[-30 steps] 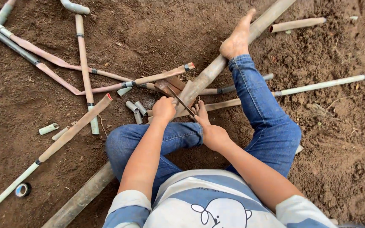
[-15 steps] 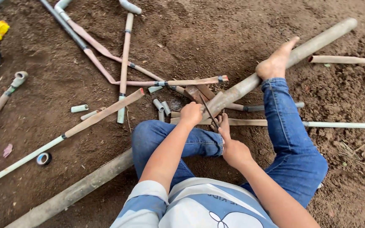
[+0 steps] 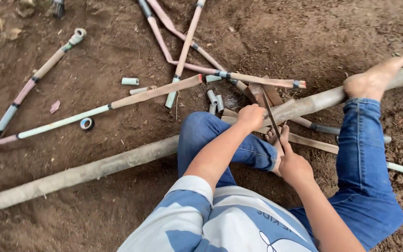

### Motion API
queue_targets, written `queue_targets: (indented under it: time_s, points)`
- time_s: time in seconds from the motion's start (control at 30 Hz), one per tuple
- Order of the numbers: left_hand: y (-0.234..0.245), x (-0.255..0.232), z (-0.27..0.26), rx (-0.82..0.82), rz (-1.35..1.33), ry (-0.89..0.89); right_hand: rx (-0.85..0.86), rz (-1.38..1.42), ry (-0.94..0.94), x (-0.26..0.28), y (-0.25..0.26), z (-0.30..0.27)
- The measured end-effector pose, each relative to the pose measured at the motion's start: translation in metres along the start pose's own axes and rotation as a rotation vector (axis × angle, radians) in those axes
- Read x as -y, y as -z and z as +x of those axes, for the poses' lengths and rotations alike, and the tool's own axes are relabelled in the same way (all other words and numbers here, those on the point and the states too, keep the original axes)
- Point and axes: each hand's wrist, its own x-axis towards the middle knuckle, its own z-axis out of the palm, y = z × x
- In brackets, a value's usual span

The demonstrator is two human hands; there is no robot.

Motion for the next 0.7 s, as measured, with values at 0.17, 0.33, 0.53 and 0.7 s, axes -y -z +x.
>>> queue_targets:
  time_s: [0.17, 0.33, 0.53, 0.7]
  points:
    - [0.007, -0.009, -0.013, -0.032, -0.03, 0.023, -0.044, -0.074, 0.052, 0.022, 0.014, 0.027]
    - [0.003, -0.007, -0.009, -0.073, -0.061, 0.057, 0.007, -0.001, -0.062, 0.029, 0.036, -0.033]
    - [0.008, -0.004, -0.003, -0.003, -0.055, -0.05, -0.064, -0.073, 0.06, 0.013, 0.013, 0.02]
    - [0.024, -0.012, -0.015, 0.019, -0.103, 0.022, -0.112, -0.174, 0.116, 0.006, 0.004, 0.029]
